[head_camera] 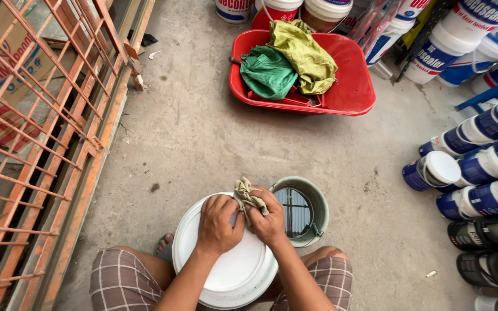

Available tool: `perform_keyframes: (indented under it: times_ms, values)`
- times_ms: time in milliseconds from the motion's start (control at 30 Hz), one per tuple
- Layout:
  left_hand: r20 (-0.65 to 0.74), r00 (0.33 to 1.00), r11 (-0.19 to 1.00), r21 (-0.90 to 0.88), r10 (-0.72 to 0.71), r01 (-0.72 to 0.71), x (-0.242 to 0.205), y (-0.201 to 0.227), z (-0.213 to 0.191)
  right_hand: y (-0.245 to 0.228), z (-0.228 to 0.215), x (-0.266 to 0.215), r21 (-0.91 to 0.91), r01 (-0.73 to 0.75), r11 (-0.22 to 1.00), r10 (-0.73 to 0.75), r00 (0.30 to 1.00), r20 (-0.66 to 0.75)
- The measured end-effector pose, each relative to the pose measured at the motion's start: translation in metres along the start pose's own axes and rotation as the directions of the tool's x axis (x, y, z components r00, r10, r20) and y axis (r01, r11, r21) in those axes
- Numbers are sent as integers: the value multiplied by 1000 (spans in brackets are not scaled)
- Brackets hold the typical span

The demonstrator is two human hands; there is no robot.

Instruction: The person sits on the floor and wipes the lid and sides of a white bucket with a cloth. After cleaning, the person picks up the bucket and places it on a shelf among other stacked buckets.

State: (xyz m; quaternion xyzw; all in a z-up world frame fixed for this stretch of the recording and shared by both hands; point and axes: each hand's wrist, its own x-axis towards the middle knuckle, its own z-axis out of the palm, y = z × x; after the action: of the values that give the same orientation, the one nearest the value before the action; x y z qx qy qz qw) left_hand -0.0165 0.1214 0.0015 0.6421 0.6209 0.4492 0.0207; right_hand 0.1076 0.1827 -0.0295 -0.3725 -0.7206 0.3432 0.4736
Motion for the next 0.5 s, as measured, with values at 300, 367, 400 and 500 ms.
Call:
perform_keyframes:
  times_ms: [300,367,400,500]
  values:
    - [146,988,998,-29,-50,55,4,-19,47,23,-12,-15,-25,-338,941,331,933,-143]
    - [178,980,995,-17,-90,95,4,-22,40,23,-6,-13,-13,-340,940,336,935,-111]
    - [204,971,992,-1,-124,127,5,-24,35,24,-2,-10,4,-334,943,333,940,-81]
    - [219,958,983,52,-184,176,-3,-36,23,26,15,-15,103,-284,953,288,957,-25]
